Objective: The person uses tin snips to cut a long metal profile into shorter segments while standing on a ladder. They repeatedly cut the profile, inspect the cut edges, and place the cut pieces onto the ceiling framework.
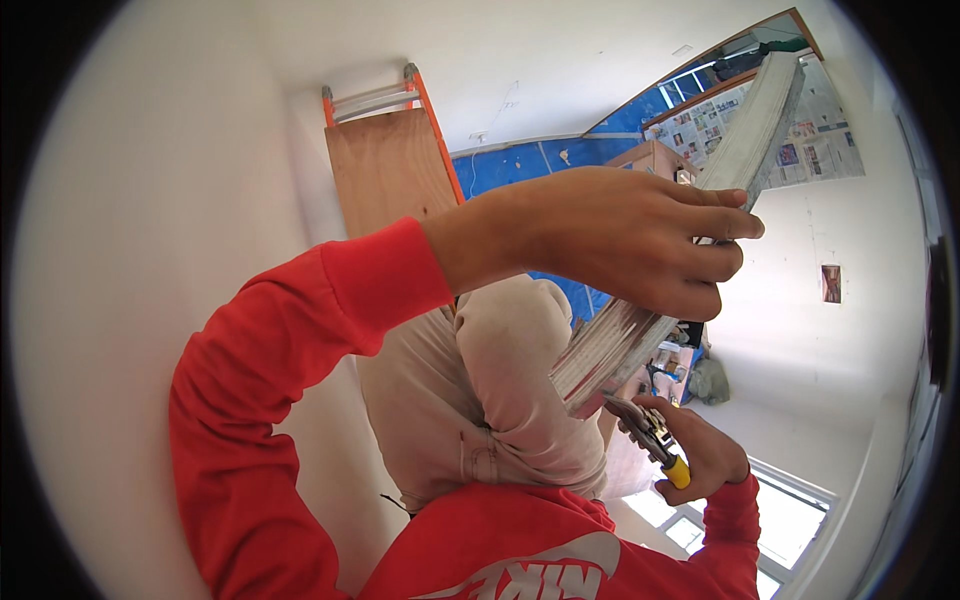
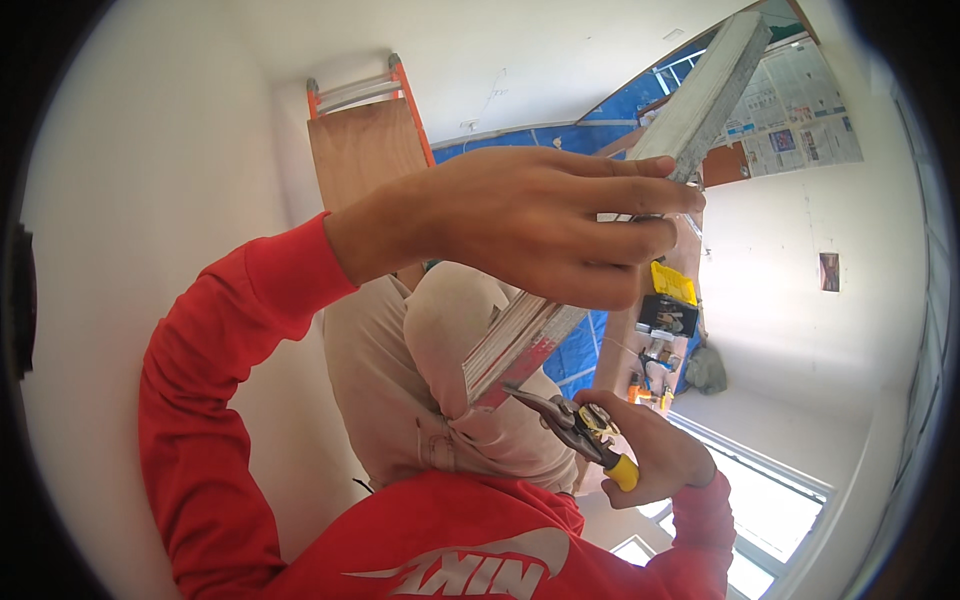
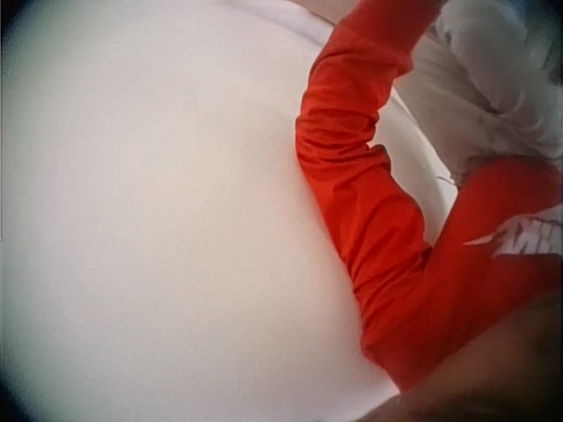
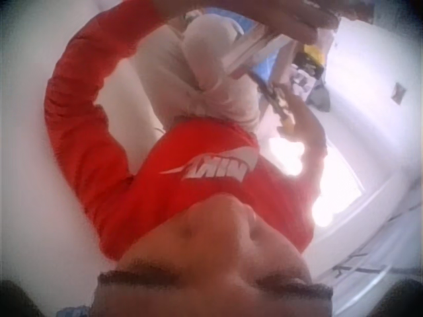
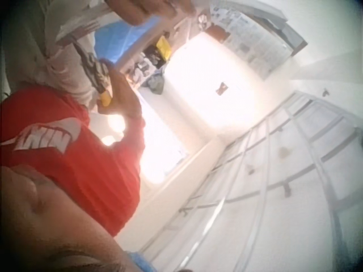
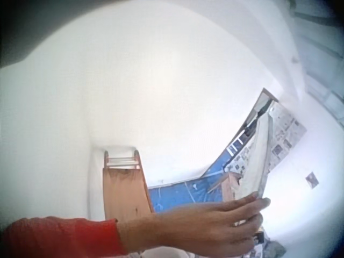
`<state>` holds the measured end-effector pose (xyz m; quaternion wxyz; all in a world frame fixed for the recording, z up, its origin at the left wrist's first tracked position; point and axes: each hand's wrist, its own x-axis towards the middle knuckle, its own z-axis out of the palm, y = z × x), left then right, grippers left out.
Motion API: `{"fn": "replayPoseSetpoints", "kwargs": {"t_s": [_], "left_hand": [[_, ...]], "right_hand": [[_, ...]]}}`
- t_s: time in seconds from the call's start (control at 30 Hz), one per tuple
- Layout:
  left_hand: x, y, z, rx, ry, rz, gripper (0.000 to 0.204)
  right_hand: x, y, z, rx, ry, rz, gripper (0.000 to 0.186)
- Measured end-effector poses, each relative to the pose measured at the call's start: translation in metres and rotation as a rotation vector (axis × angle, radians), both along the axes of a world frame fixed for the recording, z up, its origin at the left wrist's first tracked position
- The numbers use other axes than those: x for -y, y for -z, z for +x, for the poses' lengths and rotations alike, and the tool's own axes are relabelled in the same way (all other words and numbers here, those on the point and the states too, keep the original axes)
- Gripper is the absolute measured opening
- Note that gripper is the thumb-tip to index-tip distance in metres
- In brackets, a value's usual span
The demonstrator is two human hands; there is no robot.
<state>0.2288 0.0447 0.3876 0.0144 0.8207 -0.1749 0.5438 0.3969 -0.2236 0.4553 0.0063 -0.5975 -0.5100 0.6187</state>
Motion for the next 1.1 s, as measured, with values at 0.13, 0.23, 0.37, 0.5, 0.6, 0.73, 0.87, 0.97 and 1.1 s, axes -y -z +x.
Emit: {"fn": "replayPoseSetpoints", "kwargs": {"t_s": [0.13,0.23,0.37,0.5,0.6,0.73,0.87,0.97,1.1], "left_hand": [[0.002,0.001,0.002,-0.007,0.003,0.007,0.025],[0.004,0.002,0.003,-0.011,0.015,0.012,0.025],[0.007,0.003,0.002,-0.018,0.036,0.009,0.024],[0.009,0.008,0.002,-0.044,0.053,0.0,0.021],[0.011,0.015,0.003,-0.073,0.068,0.004,0.019],[0.016,0.026,0.001,-0.087,0.076,0.01,0.019],[0.02,0.032,0.0,-0.136,0.109,-0.013,0.02],[0.023,0.034,0.001,-0.143,0.107,-0.001,0.02],[0.027,0.041,-0.001,-0.156,0.123,0.006,0.02]], "right_hand": [[0.0,-0.001,-0.002,0.004,0.004,0.004,0.101],[0.002,-0.001,-0.002,-0.008,-0.001,0.01,0.102],[0.006,0.004,-0.008,0.013,-0.042,0.01,0.101],[0.009,0.011,-0.014,-0.039,-0.069,0.06,0.094],[0.01,0.018,-0.014,-0.077,-0.083,0.065,0.084],[0.014,0.029,-0.014,-0.125,-0.08,0.11,0.07],[0.02,0.033,-0.012,-0.204,-0.07,0.075,0.059],[0.025,0.036,-0.014,-0.231,-0.035,0.004,0.054],[0.037,0.042,-0.019,-0.279,0.072,-0.096,0.049]]}}
